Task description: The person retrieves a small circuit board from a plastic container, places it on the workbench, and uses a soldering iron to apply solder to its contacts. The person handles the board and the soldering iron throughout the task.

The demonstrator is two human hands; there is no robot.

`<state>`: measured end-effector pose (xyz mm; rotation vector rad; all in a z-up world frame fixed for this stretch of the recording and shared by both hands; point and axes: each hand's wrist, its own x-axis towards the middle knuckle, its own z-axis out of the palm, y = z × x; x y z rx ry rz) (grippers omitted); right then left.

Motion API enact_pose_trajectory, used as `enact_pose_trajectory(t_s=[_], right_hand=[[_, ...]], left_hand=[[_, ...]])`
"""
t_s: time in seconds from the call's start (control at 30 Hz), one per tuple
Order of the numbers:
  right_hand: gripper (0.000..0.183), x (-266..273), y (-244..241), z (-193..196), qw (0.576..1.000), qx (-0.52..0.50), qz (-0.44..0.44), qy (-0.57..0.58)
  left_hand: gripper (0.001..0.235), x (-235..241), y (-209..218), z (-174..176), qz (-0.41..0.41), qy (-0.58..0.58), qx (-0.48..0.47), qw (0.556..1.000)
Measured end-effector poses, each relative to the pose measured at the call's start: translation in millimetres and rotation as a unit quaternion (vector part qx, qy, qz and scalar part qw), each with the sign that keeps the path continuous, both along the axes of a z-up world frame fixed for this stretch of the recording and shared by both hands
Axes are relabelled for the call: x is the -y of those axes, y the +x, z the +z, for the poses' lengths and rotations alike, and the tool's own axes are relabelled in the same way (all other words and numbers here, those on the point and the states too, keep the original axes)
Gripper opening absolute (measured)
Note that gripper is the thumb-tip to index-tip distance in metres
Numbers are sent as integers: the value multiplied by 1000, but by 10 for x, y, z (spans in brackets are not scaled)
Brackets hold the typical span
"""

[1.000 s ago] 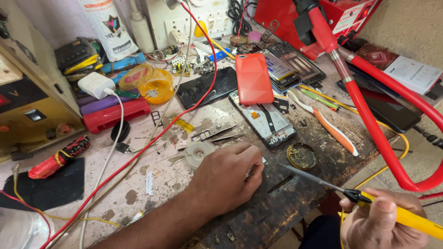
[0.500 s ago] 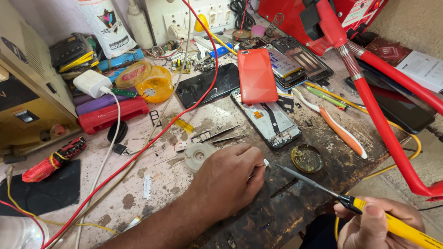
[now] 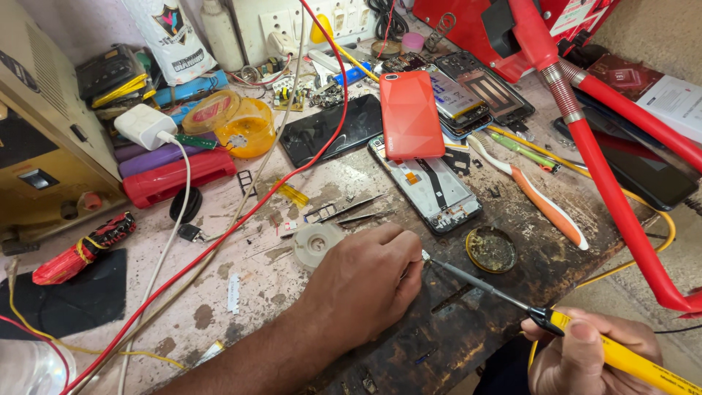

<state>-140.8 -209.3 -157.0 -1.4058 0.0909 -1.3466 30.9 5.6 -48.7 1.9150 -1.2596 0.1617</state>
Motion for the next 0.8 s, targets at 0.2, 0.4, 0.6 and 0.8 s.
enact_pose_trajectory(t_s=[0.2, 0.4, 0.6, 0.8], right_hand=[[28, -138, 119, 90, 998, 11, -61, 11], [25, -174, 134, 130, 997, 8, -76, 2], [26, -80, 102, 59, 999, 30, -25, 1], [23, -36, 97, -24, 999, 35, -42, 1]], left_hand=[[12, -1, 2, 5, -3, 0, 5, 1000], [11, -4, 0, 7, -5, 0, 1, 1000], [11, 0, 2, 3, -5, -1, 0, 1000], [12, -5, -1, 12, -3, 2, -1, 1000]])
